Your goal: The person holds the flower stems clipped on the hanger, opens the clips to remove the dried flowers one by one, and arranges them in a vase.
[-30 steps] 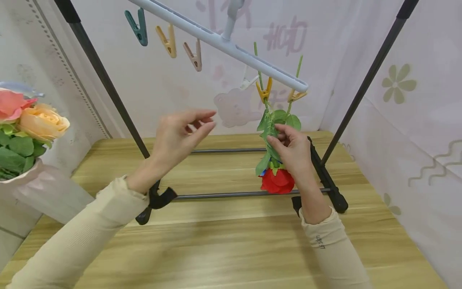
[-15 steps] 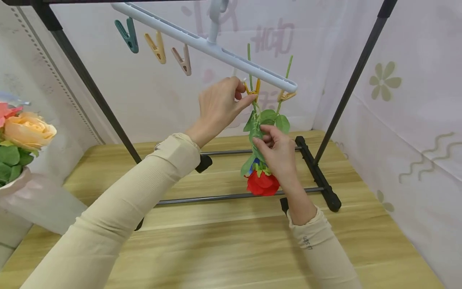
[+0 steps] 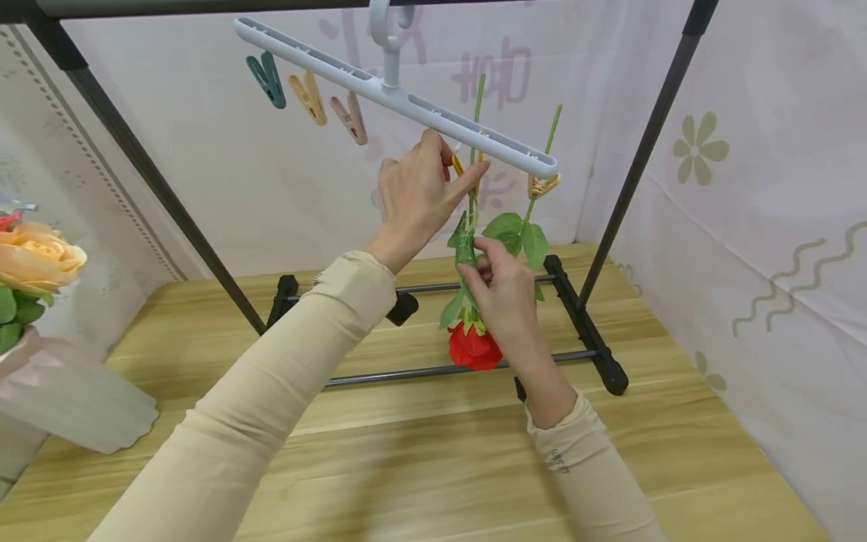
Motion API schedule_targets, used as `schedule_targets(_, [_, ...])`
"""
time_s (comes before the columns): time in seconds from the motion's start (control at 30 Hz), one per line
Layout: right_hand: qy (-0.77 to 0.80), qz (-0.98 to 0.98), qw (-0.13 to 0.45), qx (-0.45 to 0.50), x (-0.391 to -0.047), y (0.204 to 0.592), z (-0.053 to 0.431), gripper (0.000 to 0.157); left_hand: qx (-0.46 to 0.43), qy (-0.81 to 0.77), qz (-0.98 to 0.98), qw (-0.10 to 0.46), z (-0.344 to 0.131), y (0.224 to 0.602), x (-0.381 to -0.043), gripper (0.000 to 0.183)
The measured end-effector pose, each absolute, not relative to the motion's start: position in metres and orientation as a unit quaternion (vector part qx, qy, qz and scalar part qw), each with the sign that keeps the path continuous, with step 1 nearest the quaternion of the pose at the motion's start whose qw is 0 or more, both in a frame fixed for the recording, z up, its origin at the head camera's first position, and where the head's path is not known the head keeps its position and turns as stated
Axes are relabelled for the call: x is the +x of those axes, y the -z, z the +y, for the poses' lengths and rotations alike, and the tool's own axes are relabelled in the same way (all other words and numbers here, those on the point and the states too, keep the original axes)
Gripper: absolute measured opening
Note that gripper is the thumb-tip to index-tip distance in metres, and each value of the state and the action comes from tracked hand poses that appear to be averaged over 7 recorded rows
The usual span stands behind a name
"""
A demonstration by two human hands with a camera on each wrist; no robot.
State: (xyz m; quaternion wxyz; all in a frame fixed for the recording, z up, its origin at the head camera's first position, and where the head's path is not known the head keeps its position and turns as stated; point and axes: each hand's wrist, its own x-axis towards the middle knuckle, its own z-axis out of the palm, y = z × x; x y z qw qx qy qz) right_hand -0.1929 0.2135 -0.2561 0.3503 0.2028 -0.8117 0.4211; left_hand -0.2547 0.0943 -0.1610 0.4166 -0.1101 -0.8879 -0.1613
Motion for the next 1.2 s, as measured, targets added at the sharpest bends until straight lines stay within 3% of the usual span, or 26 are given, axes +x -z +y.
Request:
schedule_targets(0.3, [-0.41, -0.806, 0.368, 0.215, -0.192, 0.256, 0.208, 0.034, -0.127, 0.205, -0.872, 0.425, 0.094, 0.161, -0.255, 0.033])
schedule_targets(0.67, [-0.446, -0.804, 0.348, 0.185, -0.192, 0.258, 0.211, 0.036, -0.169, 0.221, -0.841, 0.465, 0.096, 0.161, -0.253, 0.019])
schedule_targets(1.2, [-0.394, -0.833, 0.341, 0.185, -0.191, 0.27, 0.223, 0.036, -0.18, 0.219, -0.853, 0.439, 0.096, 0.161, -0.25, 0.024])
